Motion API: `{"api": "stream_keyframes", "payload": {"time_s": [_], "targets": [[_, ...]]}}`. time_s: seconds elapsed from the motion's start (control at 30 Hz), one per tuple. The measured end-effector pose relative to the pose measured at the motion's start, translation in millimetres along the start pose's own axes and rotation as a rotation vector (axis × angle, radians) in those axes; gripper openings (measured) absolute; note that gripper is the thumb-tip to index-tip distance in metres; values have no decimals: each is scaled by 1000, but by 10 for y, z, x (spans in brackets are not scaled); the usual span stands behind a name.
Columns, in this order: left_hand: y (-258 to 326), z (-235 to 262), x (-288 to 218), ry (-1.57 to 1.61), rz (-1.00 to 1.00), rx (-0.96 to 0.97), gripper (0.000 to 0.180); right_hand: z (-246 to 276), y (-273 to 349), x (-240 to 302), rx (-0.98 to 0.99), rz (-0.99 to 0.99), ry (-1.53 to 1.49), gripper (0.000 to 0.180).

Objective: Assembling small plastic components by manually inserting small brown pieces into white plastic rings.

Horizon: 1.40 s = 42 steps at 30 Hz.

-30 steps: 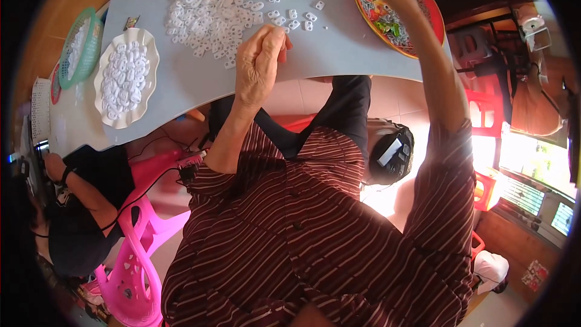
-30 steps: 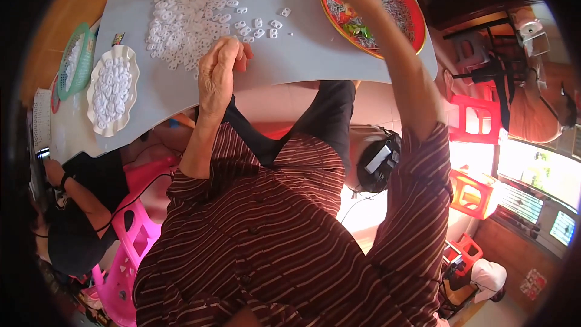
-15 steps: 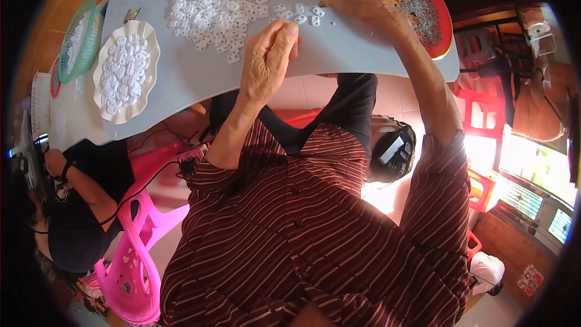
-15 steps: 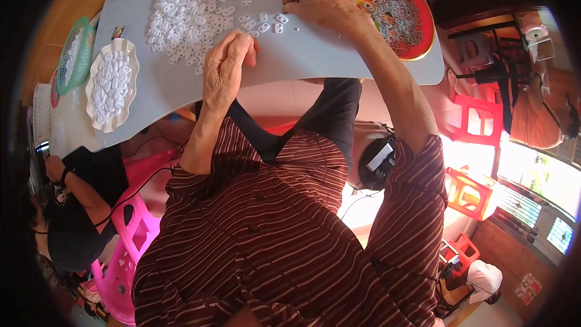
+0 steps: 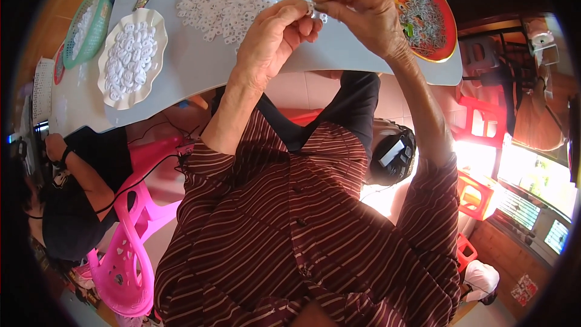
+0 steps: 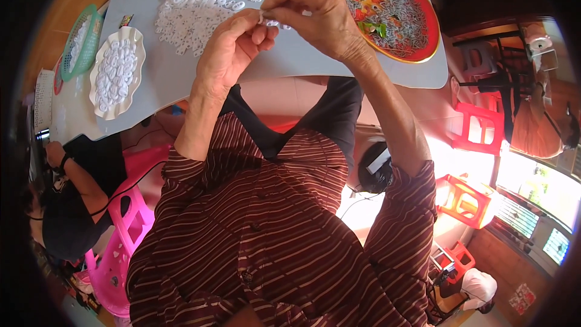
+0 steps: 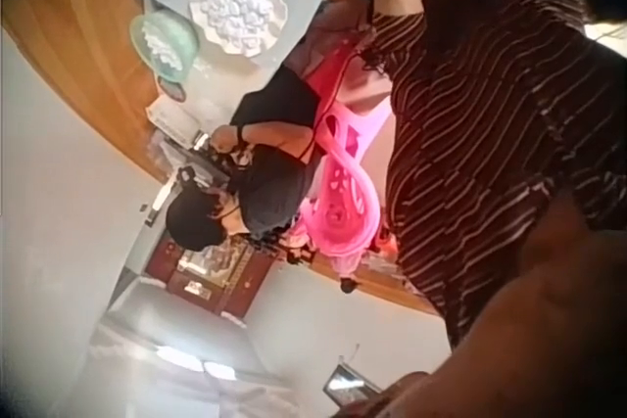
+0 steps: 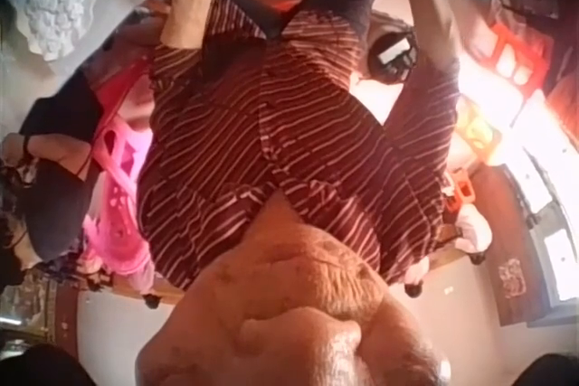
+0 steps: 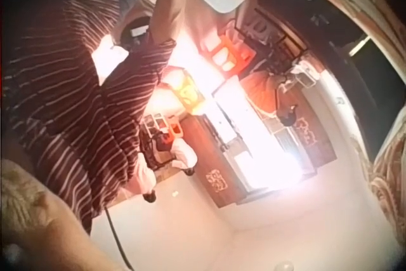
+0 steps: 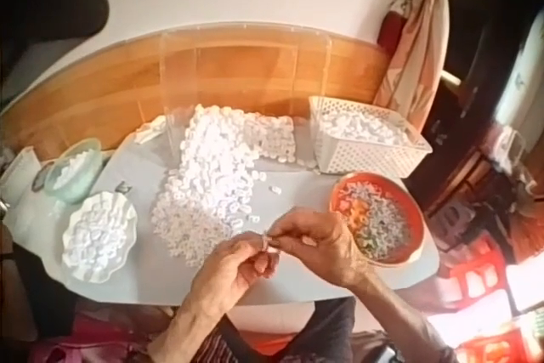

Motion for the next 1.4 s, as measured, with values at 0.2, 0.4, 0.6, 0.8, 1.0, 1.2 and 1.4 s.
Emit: {"api": "stream_keyframes", "payload": {"time_s": [0.2, 0.4, 0.6, 0.8, 1.0, 1.2, 1.4], "targets": [[54, -56, 50, -273, -241, -132, 20, -76, 83, 6, -196, -348, -146, 13], [111, -71, 41, -552, -333, -96, 19, -124, 55, 10, -128, -450, -133, 9], [113, -12, 46, -626, -298, -106, 20, -121, -35, -49, -94, -379, -57, 10], [177, -127, 80, -784, -329, -101, 19, 369, -329, -507, -136, -168, 553, 12], [217, -117, 76, -778, -376, -110, 16, 934, -381, -722, -259, -310, 631, 17], [215, -83, 86, -851, -403, -110, 15, 1282, -164, -849, -95, -420, 642, 19], [208, -146, 103, -857, -369, -127, 14, 1218, -66, -1096, 91, -88, 584, 18]]}}
Point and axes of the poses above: each hand's wrist, its own y-axis away from the middle knuckle, its own z-axis out of the back of the hand, x = y × z, the point moved 1 cm from there along -y, towards the middle knuckle, and after that the axes turned 7 degrees about -x, right-handed, at the moved point
